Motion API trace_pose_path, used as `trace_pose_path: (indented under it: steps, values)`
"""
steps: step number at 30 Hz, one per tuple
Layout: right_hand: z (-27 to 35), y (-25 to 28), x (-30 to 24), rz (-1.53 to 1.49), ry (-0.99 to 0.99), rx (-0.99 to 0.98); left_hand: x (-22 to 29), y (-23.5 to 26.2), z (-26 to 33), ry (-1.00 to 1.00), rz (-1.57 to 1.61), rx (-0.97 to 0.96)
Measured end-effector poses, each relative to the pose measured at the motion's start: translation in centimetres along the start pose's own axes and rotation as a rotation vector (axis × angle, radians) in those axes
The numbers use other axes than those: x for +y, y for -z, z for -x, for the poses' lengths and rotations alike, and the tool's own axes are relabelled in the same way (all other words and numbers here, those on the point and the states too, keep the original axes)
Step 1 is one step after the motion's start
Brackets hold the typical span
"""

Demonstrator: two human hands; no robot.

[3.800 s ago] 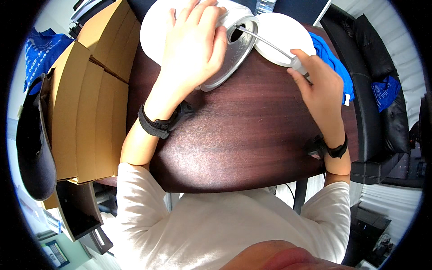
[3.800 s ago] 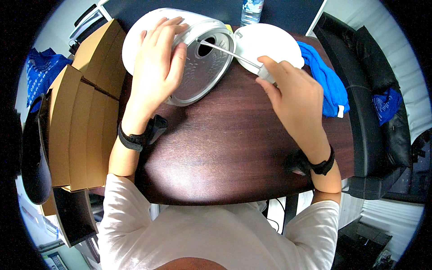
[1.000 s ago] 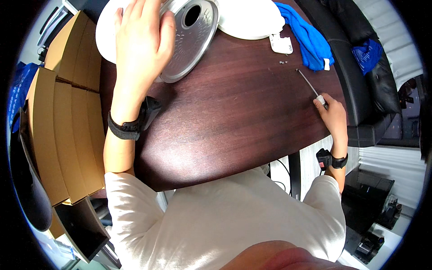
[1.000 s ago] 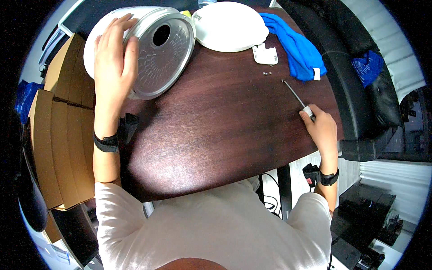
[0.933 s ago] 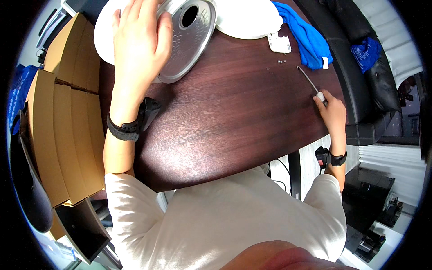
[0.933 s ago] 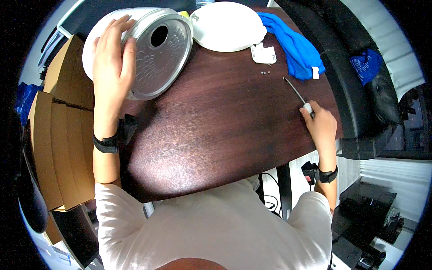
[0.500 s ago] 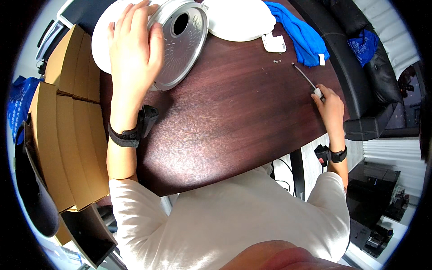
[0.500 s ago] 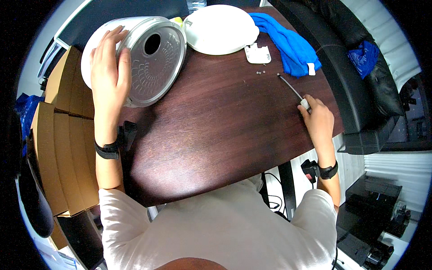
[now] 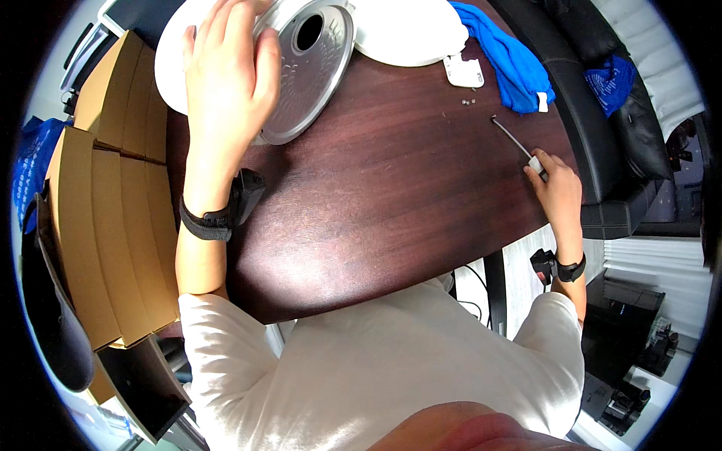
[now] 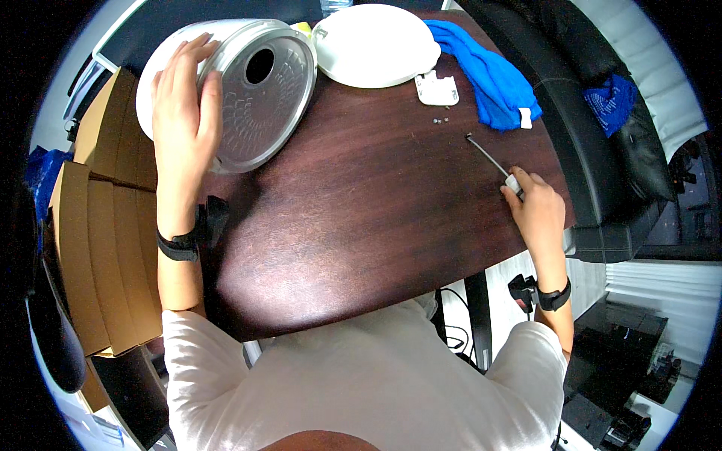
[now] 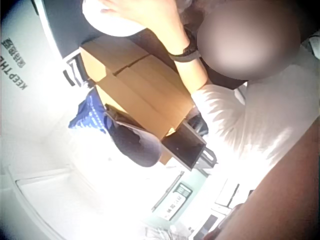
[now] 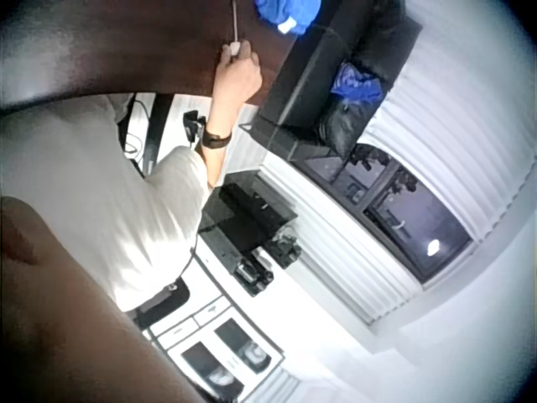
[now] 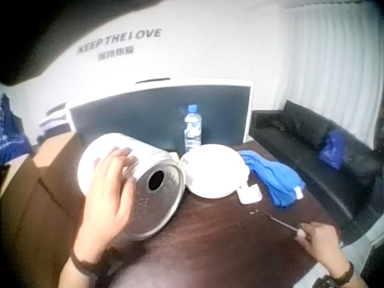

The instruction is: The person uses a screwdriver to remove screws from a white rice cooker, detaches the lid, and then removes the bottom cover to expose the internal wiring and components.

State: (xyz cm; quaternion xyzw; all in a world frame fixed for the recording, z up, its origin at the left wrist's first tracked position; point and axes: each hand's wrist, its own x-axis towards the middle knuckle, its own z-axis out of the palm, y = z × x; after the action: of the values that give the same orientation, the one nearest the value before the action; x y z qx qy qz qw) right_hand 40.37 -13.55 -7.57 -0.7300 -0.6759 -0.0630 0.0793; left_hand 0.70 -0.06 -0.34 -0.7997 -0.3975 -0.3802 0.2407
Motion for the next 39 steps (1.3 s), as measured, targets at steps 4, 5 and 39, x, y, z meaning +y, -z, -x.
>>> trace_pose_path:
  steps: [4,5,39]
  values:
    - [0.0,0.8,0.1,0.048,0.046,-0.003,0.0,-0.1,0.1,0.011,0.019,-0.005]
    - [-0.1,1.1,0.0,0.010,0.040,-0.039,0.0,-0.1,0.1,0.010,0.018,-0.004]
    - [-4.0,-3.4,5.6,-0.497,-0.218,-0.211,-0.1,-0.2,0.0,-0.001,0.027,-0.008]
